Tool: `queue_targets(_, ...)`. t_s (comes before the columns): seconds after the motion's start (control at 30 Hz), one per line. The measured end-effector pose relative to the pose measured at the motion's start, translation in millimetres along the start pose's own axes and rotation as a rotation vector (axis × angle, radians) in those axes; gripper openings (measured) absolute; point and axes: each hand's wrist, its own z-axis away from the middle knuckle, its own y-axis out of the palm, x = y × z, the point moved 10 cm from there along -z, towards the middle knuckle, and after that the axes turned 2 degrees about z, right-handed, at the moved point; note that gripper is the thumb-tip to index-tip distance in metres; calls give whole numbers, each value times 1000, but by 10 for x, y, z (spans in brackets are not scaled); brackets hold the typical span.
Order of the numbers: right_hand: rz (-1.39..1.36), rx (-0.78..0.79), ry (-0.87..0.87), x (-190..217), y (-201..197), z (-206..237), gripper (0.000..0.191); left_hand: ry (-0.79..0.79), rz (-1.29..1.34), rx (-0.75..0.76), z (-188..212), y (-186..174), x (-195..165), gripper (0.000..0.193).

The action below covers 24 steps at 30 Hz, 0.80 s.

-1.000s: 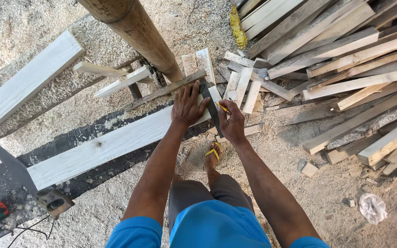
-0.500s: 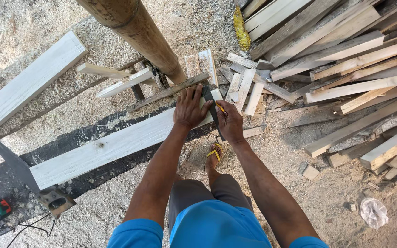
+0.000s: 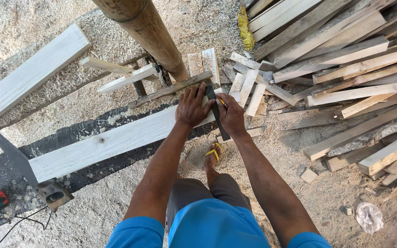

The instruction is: The person measures wooden planks with a tape measure, aligns a try square across each plank, and marks cut lines with a pencil. They work through planks one at a time on a sawdust-covered work bench, repositioning each board and stacking finished boards aside.

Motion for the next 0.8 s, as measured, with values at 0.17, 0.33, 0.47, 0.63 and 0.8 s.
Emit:
queue_targets(0.17,61,15,1,-46,-79,220,18,-15,22,29,-4,29,21,74)
queue_targets(0.33,63,41,-4,-64,-189,459,18,-12,17,8,13,18,12,73)
queue_targets(0.47,69,98,28,-105,-265,581,16,-14,2,20,14,34,6,73)
queue_targets(0.63,142,127,67,-98,-312,612,16,-10,16,12,30,6,2,75)
queue_targets(0.8,139,23,43,59,-263,516,17,-14,138,-54,32,-124,50,57)
